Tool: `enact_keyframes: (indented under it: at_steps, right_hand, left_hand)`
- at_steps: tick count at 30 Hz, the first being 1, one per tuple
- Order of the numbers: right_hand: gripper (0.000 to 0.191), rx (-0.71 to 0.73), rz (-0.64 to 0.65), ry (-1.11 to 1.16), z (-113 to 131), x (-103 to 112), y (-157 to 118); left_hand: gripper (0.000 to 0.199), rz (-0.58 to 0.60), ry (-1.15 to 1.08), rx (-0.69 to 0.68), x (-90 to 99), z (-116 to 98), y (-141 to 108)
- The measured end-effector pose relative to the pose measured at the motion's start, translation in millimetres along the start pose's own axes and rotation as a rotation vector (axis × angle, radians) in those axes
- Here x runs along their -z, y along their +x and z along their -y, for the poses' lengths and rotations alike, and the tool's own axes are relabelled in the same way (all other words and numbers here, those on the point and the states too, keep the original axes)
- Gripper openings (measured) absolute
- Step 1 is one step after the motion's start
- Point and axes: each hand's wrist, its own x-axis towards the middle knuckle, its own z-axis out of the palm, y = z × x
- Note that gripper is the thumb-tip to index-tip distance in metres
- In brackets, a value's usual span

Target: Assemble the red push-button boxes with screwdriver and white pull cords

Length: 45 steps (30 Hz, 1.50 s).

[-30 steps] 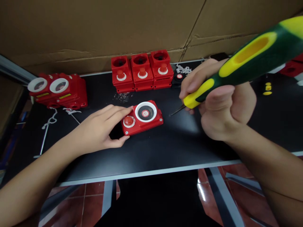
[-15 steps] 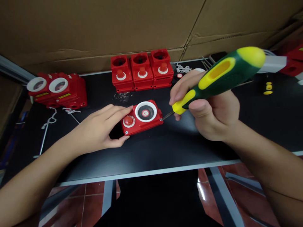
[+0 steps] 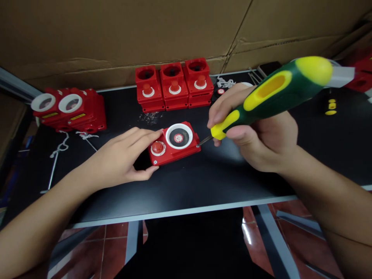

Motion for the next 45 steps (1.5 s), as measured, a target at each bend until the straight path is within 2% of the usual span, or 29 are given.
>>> enact_keyframes:
  at_steps: [3,5,10,14,16,20,26,32,38,45]
  right_hand:
    - [0.025,-0.089,0.042,0.000,0.8,2.6,0.9]
    - [0.028,-0.152,0.045,0.077,2.2,3.4,1.1]
    - [0.055,-0.268,0.045,0.231,9.9,6.3,0.7]
    - [0.039,-0.359,0.052,0.221,15.6,8.1,-1.1]
    - [0.039,-0.390,0.068,0.215,16.4,8.6,-1.5]
    - [0.041,-0.347,0.085,0.225,15.2,8.3,-0.1]
    - [0.029,-0.135,-0.064,0.211,11.8,2.5,1.5]
    - [0.035,-0.169,0.010,0.216,2.3,1.5,-5.8]
    - [0.049,-0.333,0.015,0.267,3.5,1.0,-4.3]
    - [0.047,-0.275,0.021,0.247,1.8,0.4,-5.9]
  left_hand:
    - [0.071,0.002,0.010,-0.005,-0.6,-0.5,0.5]
    - [0.071,0.008,0.015,0.001,-0.1,-1.4,0.9]
    - [0.069,0.012,0.010,0.012,2.3,-3.5,1.4]
    - [0.069,0.004,0.025,-0.003,1.7,-1.8,0.0]
    - [0.069,0.001,0.027,0.006,1.0,-0.7,-0.9]
    - [0.069,0.017,0.005,0.041,1.4,-1.3,-0.4]
    - [0.071,0.007,-0.024,0.026,2.9,-3.4,1.5]
    - [0.070,0.022,-0.014,0.043,2.9,-3.2,0.6]
    - [0.071,0.017,-0.014,0.048,2.6,-3.5,0.8]
    - [0.070,0.026,-0.025,0.058,3.1,-4.5,2.2]
